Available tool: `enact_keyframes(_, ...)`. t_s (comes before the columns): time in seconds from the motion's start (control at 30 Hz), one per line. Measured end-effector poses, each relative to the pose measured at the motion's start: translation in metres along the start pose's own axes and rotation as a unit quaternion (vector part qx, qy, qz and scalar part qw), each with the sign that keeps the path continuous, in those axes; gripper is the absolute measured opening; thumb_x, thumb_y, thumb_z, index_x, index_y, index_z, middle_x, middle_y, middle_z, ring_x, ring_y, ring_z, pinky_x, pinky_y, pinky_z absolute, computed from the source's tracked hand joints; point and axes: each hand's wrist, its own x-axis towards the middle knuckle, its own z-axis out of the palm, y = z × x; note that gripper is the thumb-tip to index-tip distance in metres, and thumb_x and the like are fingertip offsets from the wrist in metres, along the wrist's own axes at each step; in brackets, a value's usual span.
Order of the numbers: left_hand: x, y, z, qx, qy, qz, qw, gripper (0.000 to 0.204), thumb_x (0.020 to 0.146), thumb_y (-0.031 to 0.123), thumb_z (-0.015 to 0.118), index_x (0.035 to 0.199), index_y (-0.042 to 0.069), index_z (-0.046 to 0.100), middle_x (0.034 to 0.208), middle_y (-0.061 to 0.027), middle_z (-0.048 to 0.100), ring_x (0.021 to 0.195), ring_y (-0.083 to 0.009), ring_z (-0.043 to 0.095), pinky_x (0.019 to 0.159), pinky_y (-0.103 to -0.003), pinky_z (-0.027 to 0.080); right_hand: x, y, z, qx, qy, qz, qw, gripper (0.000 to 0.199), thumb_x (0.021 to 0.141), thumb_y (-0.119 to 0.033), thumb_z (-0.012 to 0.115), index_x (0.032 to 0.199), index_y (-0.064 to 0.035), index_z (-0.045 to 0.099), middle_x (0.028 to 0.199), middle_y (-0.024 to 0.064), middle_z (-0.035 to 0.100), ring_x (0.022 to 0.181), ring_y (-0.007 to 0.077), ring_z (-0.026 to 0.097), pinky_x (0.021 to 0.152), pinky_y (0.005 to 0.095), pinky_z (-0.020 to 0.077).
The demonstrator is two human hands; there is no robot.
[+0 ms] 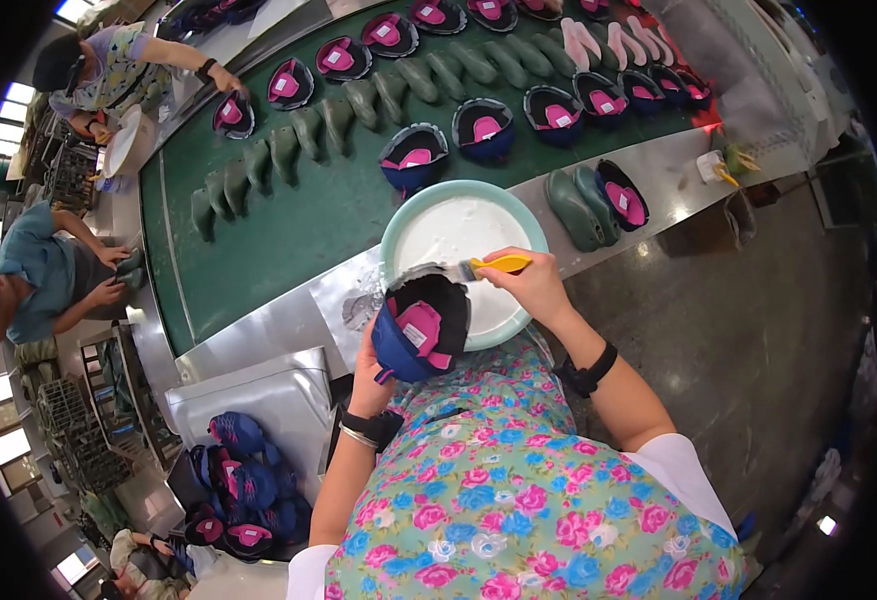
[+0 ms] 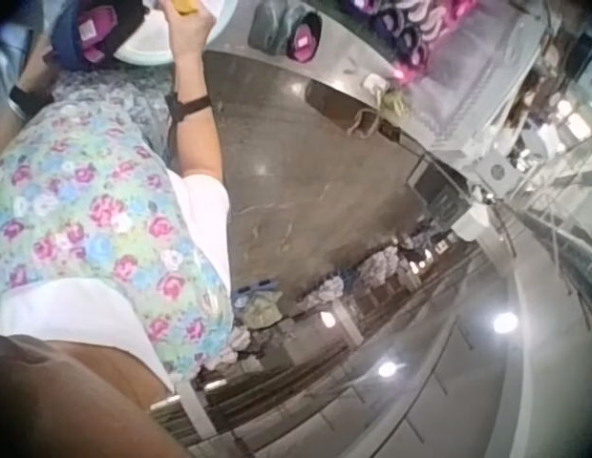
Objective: Applying glue to the inside and edges of shoe uppers using a brush and glue bowl
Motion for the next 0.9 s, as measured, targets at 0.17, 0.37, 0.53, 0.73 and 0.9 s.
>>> enact_keyframes(0.17, 0.006, 0.01, 0.005, 0.023, 0.044, 0.064, 0.997, 0.061, 0.088, 0.003, 0.059, 0.143, 0.01, 0.033, 0.137, -0.0072, 0.047, 0.122, -0.0193, 0.049, 0.102, -0.034, 0.042, -0.011, -0.012, 0.008, -0.069, -0.045, -0.009, 0.997, 0.032, 0.077, -0.029, 0.075, 0.077, 0.0025, 0.068, 0.059, 0.0095, 0.064, 0.052, 0.0166, 0.062, 0.051, 0.0262, 0.0471)
enact_keyframes(0.37, 0.011, 0.02, 0.005, 0.086, 0.054, 0.131, 0.986, 0.061, 0.088, 0.002, 0.056, 0.143, 0.009, 0.031, 0.137, -0.0089, 0.045, 0.122, -0.0196, 0.049, 0.101, -0.034, 0.043, -0.029, -0.058, 0.008, 0.095, -0.127, 0.025, 0.987, 0.029, 0.081, -0.025, 0.072, 0.075, 0.0032, 0.067, 0.058, 0.0082, 0.063, 0.05, 0.0089, 0.059, 0.049, 0.0231, 0.046)
enact_keyframes(0.53, 0.004, 0.021, -0.001, 0.044, 0.106, 0.164, 0.98, 0.056, 0.09, -0.001, 0.052, 0.142, 0.01, 0.033, 0.135, -0.0082, 0.047, 0.12, -0.0196, 0.05, 0.101, -0.034, 0.044, -0.012, -0.053, 0.022, 0.025, -0.147, -0.023, 0.989, 0.026, 0.08, -0.024, 0.072, 0.077, 0.0019, 0.067, 0.057, 0.008, 0.063, 0.05, 0.0096, 0.059, 0.049, 0.0245, 0.0459)
enact_keyframes(0.73, -0.012, 0.027, -0.036, -0.119, 0.163, 0.108, 0.973, 0.035, 0.097, 0.011, 0.046, 0.131, 0.005, 0.044, 0.124, -0.0101, 0.055, 0.109, -0.0222, 0.058, 0.088, -0.036, 0.053, 0.042, -0.054, 0.039, -0.105, -0.127, -0.089, 0.982, 0.024, 0.078, -0.022, 0.073, 0.078, 0.0011, 0.067, 0.059, 0.009, 0.063, 0.052, 0.0155, 0.061, 0.051, 0.0281, 0.0464)
enact_keyframes(0.9, -0.031, 0.036, -0.072, -0.306, 0.039, -0.071, 0.949, 0.029, 0.085, 0.023, 0.059, 0.109, 0.008, 0.056, 0.088, -0.0102, 0.066, 0.069, -0.0257, 0.066, 0.053, -0.039, 0.055, 0.037, -0.11, 0.073, -0.04, -0.172, -0.214, 0.961, 0.015, 0.079, -0.015, 0.073, 0.083, -0.0009, 0.069, 0.072, 0.0085, 0.067, 0.06, 0.0148, 0.063, 0.058, 0.0272, 0.0491)
